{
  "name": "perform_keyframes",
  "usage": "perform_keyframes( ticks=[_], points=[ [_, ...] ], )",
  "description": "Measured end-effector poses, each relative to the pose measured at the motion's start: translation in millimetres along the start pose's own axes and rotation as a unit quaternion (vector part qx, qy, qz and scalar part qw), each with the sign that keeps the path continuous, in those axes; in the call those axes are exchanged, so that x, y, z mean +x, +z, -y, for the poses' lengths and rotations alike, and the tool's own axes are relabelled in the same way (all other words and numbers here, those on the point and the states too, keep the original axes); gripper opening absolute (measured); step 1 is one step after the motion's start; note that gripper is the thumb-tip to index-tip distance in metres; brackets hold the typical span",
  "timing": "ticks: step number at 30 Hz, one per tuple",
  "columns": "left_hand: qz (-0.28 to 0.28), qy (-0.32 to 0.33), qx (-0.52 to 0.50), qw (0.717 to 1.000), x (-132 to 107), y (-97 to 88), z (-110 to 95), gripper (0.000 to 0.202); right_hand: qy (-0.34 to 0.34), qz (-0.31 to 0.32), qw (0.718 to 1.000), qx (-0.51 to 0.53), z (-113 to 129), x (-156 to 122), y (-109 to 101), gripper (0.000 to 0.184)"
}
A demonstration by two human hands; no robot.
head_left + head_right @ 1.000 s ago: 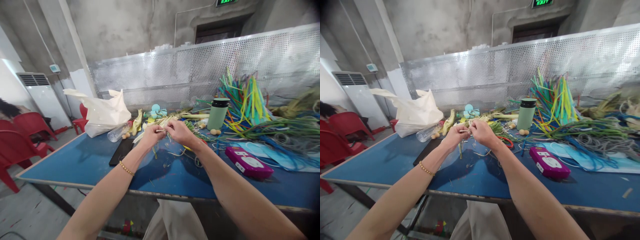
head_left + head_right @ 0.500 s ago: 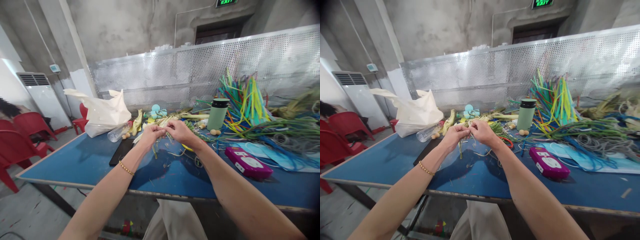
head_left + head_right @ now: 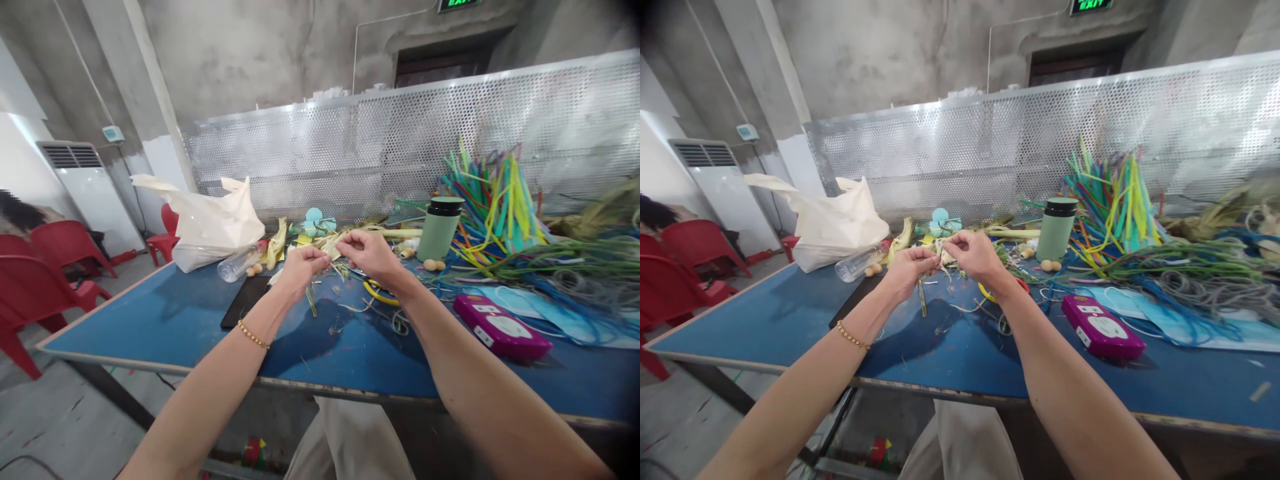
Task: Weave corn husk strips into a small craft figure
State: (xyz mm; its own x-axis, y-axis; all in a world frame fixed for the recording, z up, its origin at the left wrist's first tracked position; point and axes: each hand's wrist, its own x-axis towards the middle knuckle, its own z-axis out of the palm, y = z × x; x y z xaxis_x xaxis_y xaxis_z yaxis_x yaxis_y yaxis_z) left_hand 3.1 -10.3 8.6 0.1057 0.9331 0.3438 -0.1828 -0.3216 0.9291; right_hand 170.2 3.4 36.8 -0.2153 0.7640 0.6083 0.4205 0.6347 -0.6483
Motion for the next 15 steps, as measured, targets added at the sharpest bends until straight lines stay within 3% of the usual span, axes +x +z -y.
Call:
perform_keyframes(
  ticks=[5,10,15],
  points=[
    [0.007,-0.001,0.013,1.0,0.7,0.6,0.7,0.024,-0.05,0.03,0.998,-0.01,0.5,0.1,4.5,0.014],
    [0.015,0.001,0.039,0.999,-0.9,2.2,-0.5,0.021,-0.082,0.016,0.995,-0.05,2.0,-0.8,5.2,0.01],
    [0.013,0.023,0.048,0.999,0.9,1.1,1.5,0.02,-0.054,0.014,0.998,-0.024,-3.4,1.4,6.2,0.012]
  ],
)
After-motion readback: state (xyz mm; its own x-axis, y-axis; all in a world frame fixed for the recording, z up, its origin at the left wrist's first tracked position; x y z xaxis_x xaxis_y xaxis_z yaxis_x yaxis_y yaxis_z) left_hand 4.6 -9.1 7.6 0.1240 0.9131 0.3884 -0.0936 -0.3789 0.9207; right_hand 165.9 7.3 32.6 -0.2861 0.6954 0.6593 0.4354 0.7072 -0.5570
